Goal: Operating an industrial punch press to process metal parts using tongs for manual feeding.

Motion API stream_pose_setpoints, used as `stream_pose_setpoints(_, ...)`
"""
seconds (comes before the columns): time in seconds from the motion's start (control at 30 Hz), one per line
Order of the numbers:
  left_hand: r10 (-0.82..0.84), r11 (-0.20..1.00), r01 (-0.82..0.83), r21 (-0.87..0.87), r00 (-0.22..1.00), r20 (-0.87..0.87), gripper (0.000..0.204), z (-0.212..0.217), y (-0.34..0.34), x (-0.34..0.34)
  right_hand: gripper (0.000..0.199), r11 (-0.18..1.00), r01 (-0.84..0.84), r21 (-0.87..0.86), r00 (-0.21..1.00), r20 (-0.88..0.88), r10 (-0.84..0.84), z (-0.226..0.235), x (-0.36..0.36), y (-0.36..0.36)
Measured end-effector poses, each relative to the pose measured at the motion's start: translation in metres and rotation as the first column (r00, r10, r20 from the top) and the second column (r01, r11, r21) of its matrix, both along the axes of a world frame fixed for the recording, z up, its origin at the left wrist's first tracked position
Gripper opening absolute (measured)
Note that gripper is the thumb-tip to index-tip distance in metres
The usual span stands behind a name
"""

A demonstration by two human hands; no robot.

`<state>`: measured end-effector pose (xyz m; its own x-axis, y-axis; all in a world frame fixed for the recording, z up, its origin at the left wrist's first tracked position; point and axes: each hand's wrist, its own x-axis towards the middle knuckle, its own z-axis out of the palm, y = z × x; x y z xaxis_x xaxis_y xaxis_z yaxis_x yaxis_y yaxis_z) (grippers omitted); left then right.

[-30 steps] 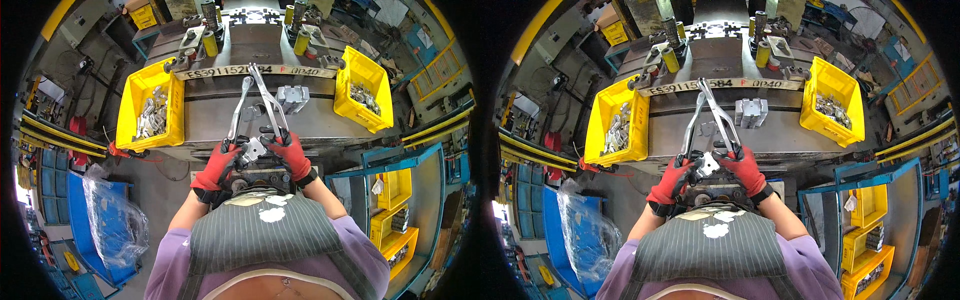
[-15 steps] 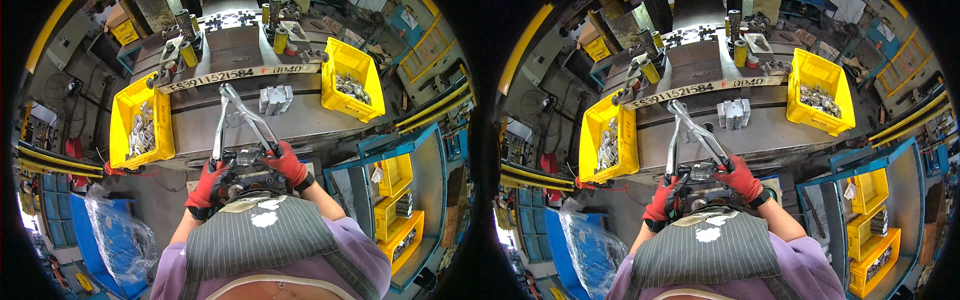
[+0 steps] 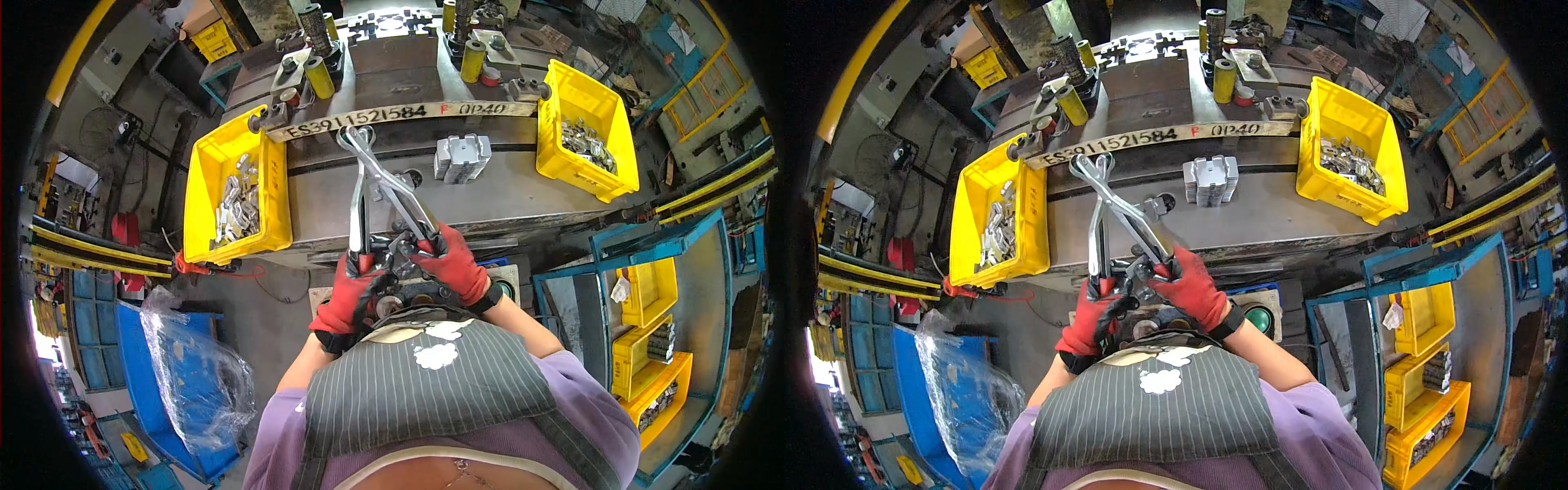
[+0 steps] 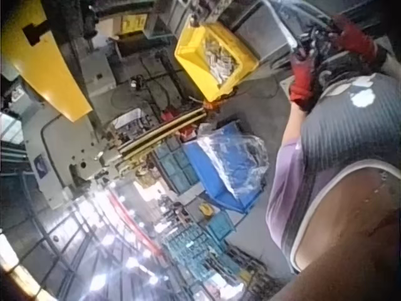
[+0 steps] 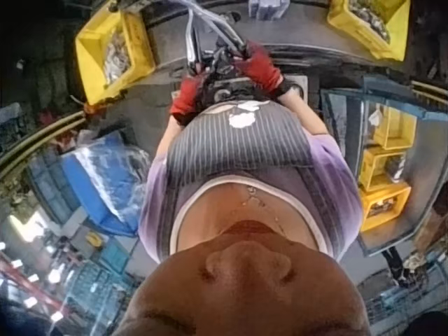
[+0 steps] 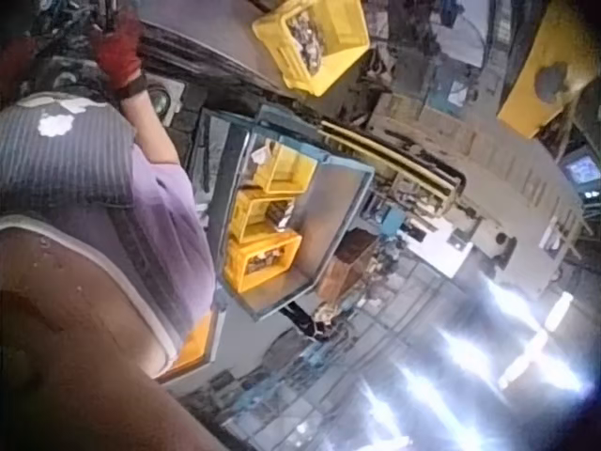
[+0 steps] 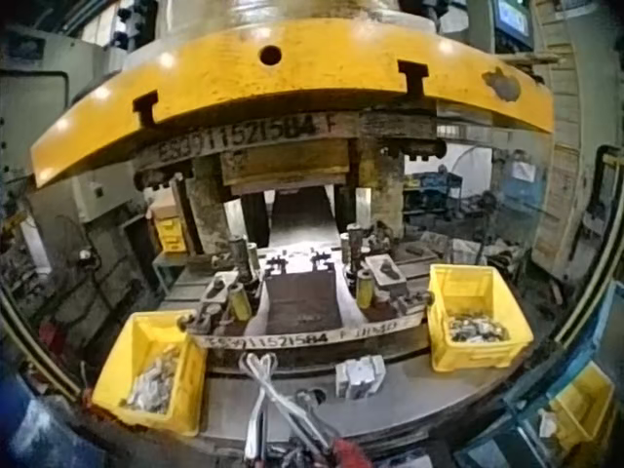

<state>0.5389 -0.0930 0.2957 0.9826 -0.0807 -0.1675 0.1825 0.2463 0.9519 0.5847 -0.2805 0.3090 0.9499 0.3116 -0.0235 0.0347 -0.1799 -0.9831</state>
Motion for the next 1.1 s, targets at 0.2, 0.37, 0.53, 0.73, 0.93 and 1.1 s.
stream_pose_setpoints(0.2,-0.031,0.996,0.027,-0.081,0.998,-0.052,0.033,-0.009,-0.003,0.004,0.038,0.998,0.046,0.05,0.985,0.165,-0.054,-0.013,-0.003,0.014)
stream_pose_setpoints(0.37,0.062,0.992,-0.072,-0.106,0.993,-0.101,0.023,-0.012,0.001,0.0,0.05,0.99,-0.135,-0.032,0.989,0.052,0.137,0.002,-0.002,0.012)
stream_pose_setpoints(0.53,0.412,0.857,-0.438,-0.27,0.899,-0.149,0.006,-0.046,0.002,0.012,0.033,0.989,0.147,-0.025,0.964,0.227,-0.137,-0.014,-0.005,0.003)
stream_pose_setpoints(0.73,0.444,0.81,-0.488,-0.325,0.873,-0.204,0.002,-0.083,0.005,0.097,0.031,0.98,0.179,0.086,0.983,0.025,-0.182,-0.019,0.004,-0.015)
stream_pose_setpoints(0.93,0.338,0.87,-0.391,-0.3,0.916,-0.215,0.019,-0.105,-0.008,0.124,0.029,0.975,0.215,-0.047,0.977,0.01,-0.215,-0.041,-0.014,-0.044)
stream_pose_setpoints(1.1,0.212,0.929,-0.272,-0.251,0.947,-0.242,0.024,-0.121,0.014,0.106,0.033,0.944,0.32,-0.073,0.942,0.127,-0.31,-0.046,-0.024,-0.078)
